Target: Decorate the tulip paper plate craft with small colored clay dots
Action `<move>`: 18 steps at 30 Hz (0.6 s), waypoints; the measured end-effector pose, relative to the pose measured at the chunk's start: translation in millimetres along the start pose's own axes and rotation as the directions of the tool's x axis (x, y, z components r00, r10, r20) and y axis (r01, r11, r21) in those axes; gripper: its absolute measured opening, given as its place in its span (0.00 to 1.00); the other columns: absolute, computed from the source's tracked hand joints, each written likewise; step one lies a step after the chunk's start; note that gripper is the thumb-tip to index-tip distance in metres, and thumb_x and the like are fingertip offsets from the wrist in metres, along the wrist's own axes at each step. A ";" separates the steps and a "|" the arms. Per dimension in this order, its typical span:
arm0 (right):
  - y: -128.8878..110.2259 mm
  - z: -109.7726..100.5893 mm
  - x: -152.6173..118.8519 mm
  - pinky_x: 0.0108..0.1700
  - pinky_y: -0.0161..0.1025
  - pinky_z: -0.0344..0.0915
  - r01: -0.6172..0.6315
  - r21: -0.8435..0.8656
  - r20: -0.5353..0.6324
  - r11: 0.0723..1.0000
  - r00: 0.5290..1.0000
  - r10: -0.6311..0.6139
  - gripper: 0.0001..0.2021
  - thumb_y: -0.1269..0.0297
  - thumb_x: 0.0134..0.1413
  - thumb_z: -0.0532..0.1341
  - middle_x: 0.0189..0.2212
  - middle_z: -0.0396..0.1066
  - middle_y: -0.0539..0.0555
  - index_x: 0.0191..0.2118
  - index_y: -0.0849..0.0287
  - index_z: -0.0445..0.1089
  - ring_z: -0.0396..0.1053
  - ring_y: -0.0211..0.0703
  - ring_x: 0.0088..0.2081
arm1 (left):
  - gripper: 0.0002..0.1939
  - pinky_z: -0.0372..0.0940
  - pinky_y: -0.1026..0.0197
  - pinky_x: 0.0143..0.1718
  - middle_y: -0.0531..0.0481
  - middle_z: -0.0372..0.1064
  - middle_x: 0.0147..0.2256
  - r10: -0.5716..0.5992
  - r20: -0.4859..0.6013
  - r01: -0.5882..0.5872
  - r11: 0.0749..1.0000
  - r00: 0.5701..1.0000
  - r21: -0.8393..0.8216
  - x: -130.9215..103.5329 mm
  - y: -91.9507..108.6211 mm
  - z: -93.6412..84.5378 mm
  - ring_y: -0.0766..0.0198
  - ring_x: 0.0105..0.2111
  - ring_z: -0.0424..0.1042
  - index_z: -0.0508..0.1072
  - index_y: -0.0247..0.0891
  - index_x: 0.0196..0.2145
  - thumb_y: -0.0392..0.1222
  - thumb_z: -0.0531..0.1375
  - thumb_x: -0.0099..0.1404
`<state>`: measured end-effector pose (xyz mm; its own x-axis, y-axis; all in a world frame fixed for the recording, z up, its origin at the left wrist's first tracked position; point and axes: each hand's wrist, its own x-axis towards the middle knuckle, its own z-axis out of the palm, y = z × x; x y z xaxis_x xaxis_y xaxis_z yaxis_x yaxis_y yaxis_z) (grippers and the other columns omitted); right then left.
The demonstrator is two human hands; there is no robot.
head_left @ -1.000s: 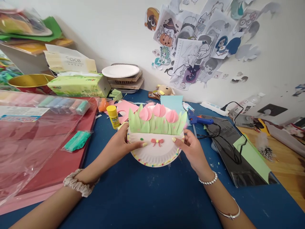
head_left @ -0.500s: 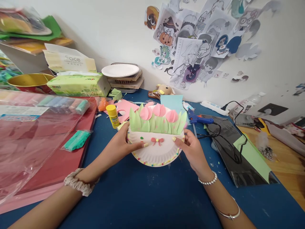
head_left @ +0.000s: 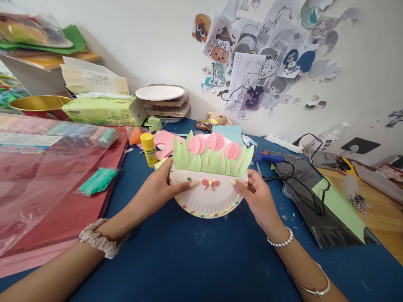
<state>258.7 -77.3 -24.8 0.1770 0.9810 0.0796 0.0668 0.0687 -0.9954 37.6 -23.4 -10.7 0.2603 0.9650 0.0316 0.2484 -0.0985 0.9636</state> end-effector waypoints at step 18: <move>-0.7 -1.3 0.4 0.35 0.40 0.69 -0.017 -0.018 -0.024 1.000 1.000 0.016 0.18 0.55 0.42 0.64 0.38 0.73 0.55 0.39 0.56 0.63 0.71 0.47 0.37 | 0.25 0.65 0.51 0.42 0.48 0.69 0.48 0.051 0.070 -0.053 0.998 0.996 0.032 2.1 -5.1 0.0 0.48 0.47 0.67 0.65 0.42 0.48 0.49 0.60 0.52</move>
<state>260.0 -77.2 -24.0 0.2012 0.9774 0.0647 0.0819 0.0490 -0.9954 36.9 -20.8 -15.6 0.3375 0.9393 0.0618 0.2636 -0.1574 0.9517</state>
